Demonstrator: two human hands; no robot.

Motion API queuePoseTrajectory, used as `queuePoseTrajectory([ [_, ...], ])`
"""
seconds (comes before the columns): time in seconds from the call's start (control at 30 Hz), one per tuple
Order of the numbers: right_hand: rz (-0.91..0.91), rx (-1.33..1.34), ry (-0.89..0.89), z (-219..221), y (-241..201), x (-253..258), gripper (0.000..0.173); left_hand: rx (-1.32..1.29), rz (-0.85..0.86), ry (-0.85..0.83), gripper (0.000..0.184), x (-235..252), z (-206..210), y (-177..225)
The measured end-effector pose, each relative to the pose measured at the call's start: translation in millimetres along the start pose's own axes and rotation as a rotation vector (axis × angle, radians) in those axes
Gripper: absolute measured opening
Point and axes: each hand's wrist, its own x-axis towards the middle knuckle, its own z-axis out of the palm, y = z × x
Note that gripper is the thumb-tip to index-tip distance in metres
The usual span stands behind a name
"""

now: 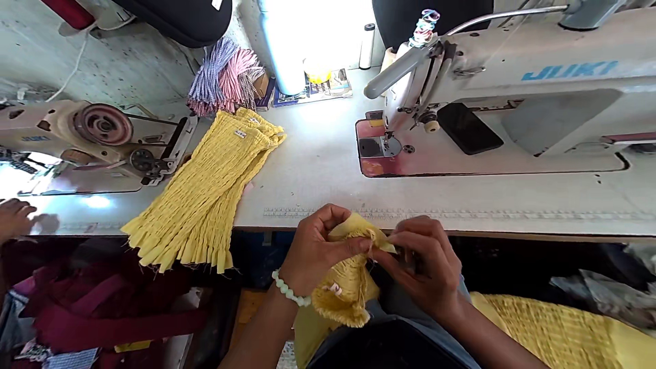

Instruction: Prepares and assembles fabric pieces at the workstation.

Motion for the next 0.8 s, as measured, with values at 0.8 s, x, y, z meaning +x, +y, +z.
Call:
queuePoseTrajectory([
  [0.8,0.307,0.249,-0.210,1.6,-12.2,35.9,0.018,0.242,0.175,0.128,0.012,-15.0,-4.4,6.7],
])
